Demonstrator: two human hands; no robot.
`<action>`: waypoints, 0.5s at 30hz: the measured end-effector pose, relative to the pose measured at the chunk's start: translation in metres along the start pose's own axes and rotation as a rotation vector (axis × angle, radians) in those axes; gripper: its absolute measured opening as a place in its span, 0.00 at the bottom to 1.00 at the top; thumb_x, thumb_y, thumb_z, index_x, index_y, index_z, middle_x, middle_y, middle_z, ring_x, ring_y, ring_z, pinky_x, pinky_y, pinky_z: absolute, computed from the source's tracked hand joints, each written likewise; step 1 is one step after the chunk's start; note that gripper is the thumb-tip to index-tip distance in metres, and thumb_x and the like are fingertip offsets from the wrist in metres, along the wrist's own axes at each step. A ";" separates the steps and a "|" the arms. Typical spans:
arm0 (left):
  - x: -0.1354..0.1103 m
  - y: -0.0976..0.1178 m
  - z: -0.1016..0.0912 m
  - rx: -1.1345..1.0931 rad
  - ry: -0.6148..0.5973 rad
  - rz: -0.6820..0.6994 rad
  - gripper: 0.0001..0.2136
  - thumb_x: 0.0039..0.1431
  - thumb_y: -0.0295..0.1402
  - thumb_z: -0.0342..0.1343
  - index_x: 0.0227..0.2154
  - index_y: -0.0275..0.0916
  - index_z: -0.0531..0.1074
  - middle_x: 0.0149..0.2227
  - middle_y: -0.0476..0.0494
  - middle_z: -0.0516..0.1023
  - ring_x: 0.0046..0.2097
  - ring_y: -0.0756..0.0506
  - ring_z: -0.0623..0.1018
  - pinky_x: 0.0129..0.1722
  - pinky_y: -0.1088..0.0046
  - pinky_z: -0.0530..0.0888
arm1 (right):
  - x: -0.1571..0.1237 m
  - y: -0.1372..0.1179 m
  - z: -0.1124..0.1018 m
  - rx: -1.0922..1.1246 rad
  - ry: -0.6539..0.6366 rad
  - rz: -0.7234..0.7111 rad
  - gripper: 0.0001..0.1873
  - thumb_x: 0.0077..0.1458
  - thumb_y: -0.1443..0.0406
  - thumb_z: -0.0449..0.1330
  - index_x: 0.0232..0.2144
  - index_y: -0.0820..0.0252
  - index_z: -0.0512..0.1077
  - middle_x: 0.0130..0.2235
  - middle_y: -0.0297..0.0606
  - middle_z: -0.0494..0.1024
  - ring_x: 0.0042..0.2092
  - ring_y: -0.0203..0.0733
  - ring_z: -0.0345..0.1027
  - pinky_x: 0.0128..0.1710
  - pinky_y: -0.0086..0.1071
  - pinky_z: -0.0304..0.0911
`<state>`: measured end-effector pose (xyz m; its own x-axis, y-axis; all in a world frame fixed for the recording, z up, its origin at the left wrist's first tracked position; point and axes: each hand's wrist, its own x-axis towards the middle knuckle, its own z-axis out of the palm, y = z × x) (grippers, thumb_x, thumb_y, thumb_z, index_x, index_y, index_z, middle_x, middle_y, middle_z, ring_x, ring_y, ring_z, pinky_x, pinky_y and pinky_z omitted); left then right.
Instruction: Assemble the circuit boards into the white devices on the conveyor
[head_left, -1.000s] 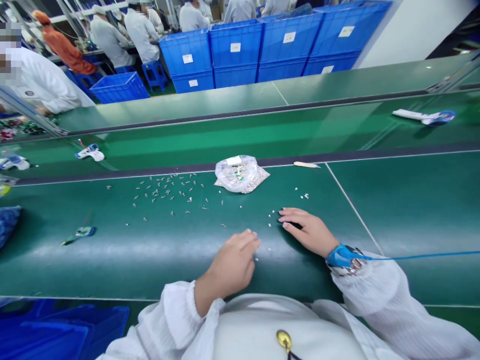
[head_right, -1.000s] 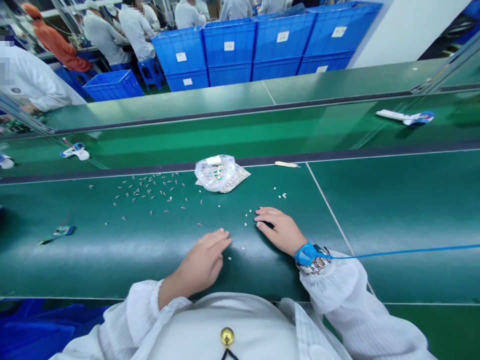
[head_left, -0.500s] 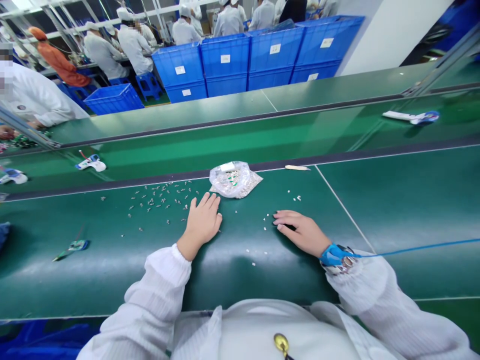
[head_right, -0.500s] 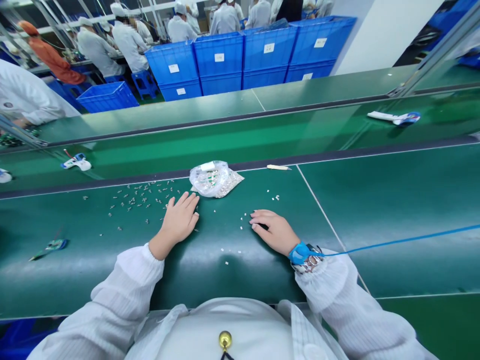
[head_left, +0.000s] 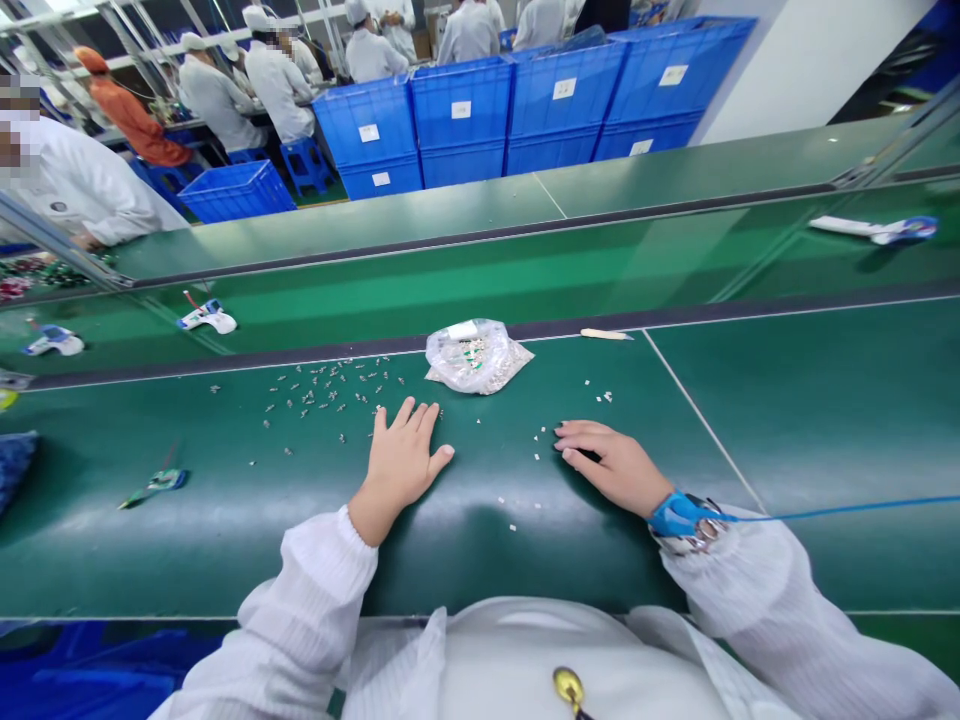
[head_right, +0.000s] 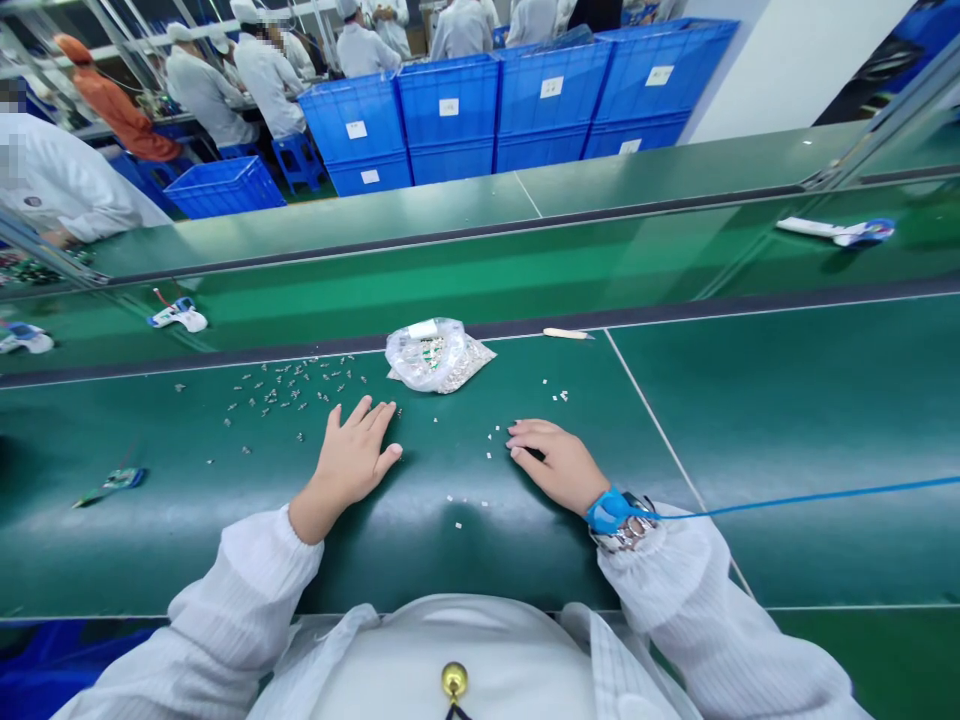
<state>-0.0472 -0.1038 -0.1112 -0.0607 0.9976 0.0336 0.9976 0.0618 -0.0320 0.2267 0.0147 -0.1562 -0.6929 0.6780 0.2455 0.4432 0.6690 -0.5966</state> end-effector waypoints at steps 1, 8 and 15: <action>-0.006 0.001 -0.002 -0.008 -0.013 -0.007 0.23 0.61 0.42 0.52 0.56 0.37 0.63 0.56 0.37 0.69 0.60 0.36 0.64 0.58 0.43 0.58 | 0.000 0.000 0.000 0.000 0.001 0.003 0.15 0.56 0.62 0.52 0.31 0.60 0.79 0.39 0.44 0.81 0.45 0.49 0.75 0.46 0.44 0.72; -0.062 0.016 -0.007 -0.066 -0.081 -0.055 0.26 0.62 0.37 0.44 0.58 0.25 0.59 0.56 0.28 0.70 0.61 0.29 0.63 0.53 0.37 0.60 | -0.001 -0.001 -0.001 -0.004 0.003 0.008 0.15 0.56 0.61 0.53 0.31 0.60 0.79 0.38 0.43 0.81 0.45 0.48 0.75 0.46 0.43 0.72; -0.088 0.030 -0.013 -0.126 -0.100 -0.040 0.21 0.63 0.33 0.38 0.57 0.37 0.63 0.54 0.43 0.74 0.58 0.42 0.69 0.55 0.54 0.65 | -0.002 -0.001 -0.002 -0.013 -0.001 -0.005 0.16 0.57 0.61 0.52 0.31 0.60 0.79 0.38 0.44 0.81 0.45 0.49 0.75 0.46 0.44 0.72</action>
<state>-0.0114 -0.1899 -0.1025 -0.0978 0.9929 -0.0675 0.9903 0.1038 0.0928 0.2289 0.0131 -0.1553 -0.6954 0.6746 0.2475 0.4472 0.6759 -0.5858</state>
